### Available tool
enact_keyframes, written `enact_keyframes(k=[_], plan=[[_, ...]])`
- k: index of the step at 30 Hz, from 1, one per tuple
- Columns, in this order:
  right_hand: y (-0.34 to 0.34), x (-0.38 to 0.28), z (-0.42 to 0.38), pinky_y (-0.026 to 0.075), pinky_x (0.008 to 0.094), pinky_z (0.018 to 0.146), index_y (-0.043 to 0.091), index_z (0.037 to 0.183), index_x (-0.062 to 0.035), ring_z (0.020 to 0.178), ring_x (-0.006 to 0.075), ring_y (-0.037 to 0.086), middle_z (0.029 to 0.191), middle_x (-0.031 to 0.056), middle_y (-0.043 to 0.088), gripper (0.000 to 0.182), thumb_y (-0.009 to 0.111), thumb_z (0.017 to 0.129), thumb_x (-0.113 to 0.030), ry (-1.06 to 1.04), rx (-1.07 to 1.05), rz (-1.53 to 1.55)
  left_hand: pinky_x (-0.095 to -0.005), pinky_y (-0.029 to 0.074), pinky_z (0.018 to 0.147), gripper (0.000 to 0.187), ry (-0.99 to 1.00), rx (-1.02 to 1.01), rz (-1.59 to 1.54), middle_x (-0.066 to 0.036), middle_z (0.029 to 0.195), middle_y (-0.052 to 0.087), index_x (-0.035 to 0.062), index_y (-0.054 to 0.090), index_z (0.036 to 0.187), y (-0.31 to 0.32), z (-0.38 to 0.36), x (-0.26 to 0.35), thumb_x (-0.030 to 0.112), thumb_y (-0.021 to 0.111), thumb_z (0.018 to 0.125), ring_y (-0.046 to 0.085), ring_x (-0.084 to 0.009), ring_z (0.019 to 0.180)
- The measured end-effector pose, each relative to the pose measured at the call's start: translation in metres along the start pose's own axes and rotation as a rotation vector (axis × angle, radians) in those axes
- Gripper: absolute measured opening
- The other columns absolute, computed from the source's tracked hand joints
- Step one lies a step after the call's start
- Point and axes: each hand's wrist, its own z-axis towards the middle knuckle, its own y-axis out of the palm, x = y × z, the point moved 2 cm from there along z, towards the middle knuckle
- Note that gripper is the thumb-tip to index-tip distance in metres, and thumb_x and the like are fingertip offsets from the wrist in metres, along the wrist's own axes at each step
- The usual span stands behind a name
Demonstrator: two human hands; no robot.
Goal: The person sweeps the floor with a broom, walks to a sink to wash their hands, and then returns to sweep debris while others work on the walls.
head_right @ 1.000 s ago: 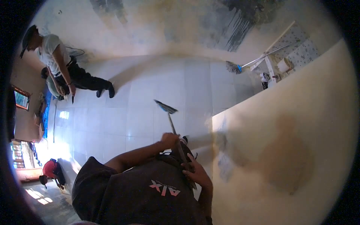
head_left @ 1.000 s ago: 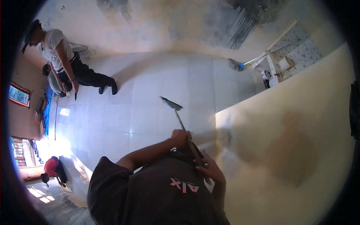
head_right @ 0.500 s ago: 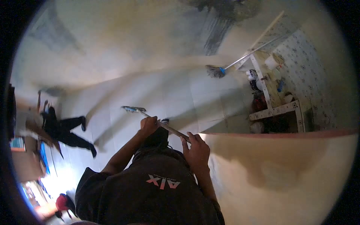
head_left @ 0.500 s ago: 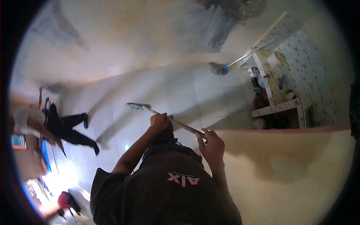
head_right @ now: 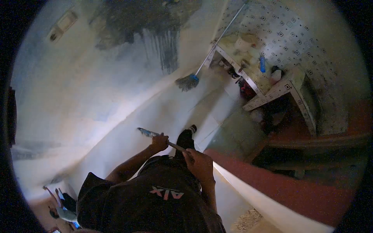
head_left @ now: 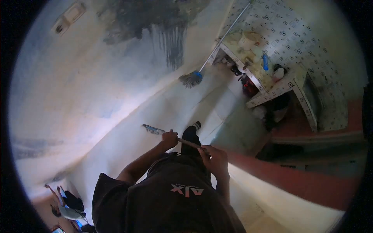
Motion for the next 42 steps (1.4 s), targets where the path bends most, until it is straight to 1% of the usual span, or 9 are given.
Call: enact_keyframes(k=[6,13,20,31,34,37,38,40,42], plan=[[-0.046,0.062,0.132,0.048,0.0286,0.054,0.065,0.088,-0.0045,0.06,0.0185,0.062,0.08,0.0099,0.065,0.018,0.07,0.076,-0.016,-0.122,0.178,0.167,-0.0478,0.05,0.072,0.032,0.077,0.081,-0.139,-0.017,0.095,0.057,0.0084,0.055,0.105,-0.047,0.13,0.02,0.018,0.062,0.075,0.061,-0.0369,0.086],[-0.069,0.082,0.293,0.045,0.0277,0.059,0.062,0.088,0.0013,0.066,0.0139,0.058,0.077,0.0078,0.062,0.013,0.059,0.086,-0.011,-0.153,0.119,0.609,-0.0458,0.049,0.07,0.029,0.252,0.072,-0.082,-0.014,0.087,0.06,0.0086,0.054,0.096,-0.135,0.271,0.049,0.017,0.065,0.07,0.061,-0.033,0.086],[-0.09,0.142,0.46,0.048,0.0265,0.056,0.065,0.078,0.0018,0.061,0.0106,0.058,0.07,0.0068,0.063,0.027,0.057,0.09,-0.021,0.071,0.14,0.444,-0.0464,0.047,0.067,0.015,0.363,0.356,-0.311,-0.012,0.076,0.06,0.0116,0.056,0.089,-0.203,0.411,0.062,0.016,0.057,0.075,0.06,-0.0333,0.077],[-0.125,0.196,0.691,0.049,0.023,0.052,0.064,0.076,0.0045,0.057,0.0106,0.058,0.067,0.0066,0.063,0.047,0.061,0.086,-0.042,0.377,0.252,0.652,-0.0439,0.047,0.082,0.033,0.362,0.35,-0.337,-0.013,0.102,0.062,0.0114,0.057,0.11,-0.258,0.581,0.017,0.03,0.058,0.083,0.058,-0.0326,0.095],[-0.13,0.24,0.76,0.049,0.0239,0.051,0.062,0.073,0.0034,0.057,0.0113,0.059,0.067,0.0073,0.063,0.05,0.062,0.084,-0.045,0.285,0.177,0.688,-0.0425,0.05,0.078,0.036,0.188,0.08,-0.382,-0.013,0.101,0.064,0.0096,0.057,0.112,-0.242,0.609,-0.031,0.028,0.062,0.081,0.061,-0.0309,0.091],[-0.138,0.283,0.833,0.047,0.0248,0.048,0.06,0.068,0.001,0.051,0.0113,0.056,0.062,0.0069,0.06,0.051,0.062,0.083,-0.048,0.332,0.18,0.606,-0.0401,0.052,0.069,0.037,0.003,0.138,-0.72,-0.013,0.081,0.066,0.0067,0.059,0.104,-0.169,0.603,-0.115,0.024,0.07,0.073,0.064,-0.0284,0.075],[-0.145,0.287,0.853,0.047,0.0253,0.047,0.059,0.067,0.0003,0.049,0.0114,0.055,0.061,0.0066,0.06,0.052,0.063,0.082,-0.049,0.345,0.191,0.672,-0.0372,0.051,0.065,0.03,-0.079,0.179,-0.559,-0.009,0.08,0.066,0.0069,0.062,0.096,-0.158,0.587,-0.13,0.022,0.07,0.072,0.063,-0.0221,0.073],[-0.162,0.297,0.891,0.048,0.0293,0.052,0.062,0.064,-0.0035,0.051,0.0156,0.058,0.057,0.0066,0.059,0.057,0.054,0.083,-0.057,0.316,0.14,0.563,-0.0315,0.049,0.059,0.017,-0.486,0.067,-0.674,-0.007,0.079,0.064,0.0098,0.063,0.087,-0.085,0.542,-0.186,0.023,0.064,0.076,0.061,-0.0158,0.07],[-0.177,0.314,0.946,0.048,0.0292,0.052,0.062,0.066,-0.0041,0.052,0.0162,0.059,0.057,0.0065,0.06,0.054,0.054,0.083,-0.055,0.283,0.058,0.475,-0.039,0.048,0.061,0.018,-0.946,-0.165,-1.069,-0.008,0.08,0.063,0.0107,0.06,0.091,-0.094,0.486,-0.164,0.025,0.059,0.08,0.06,-0.0209,0.071]])
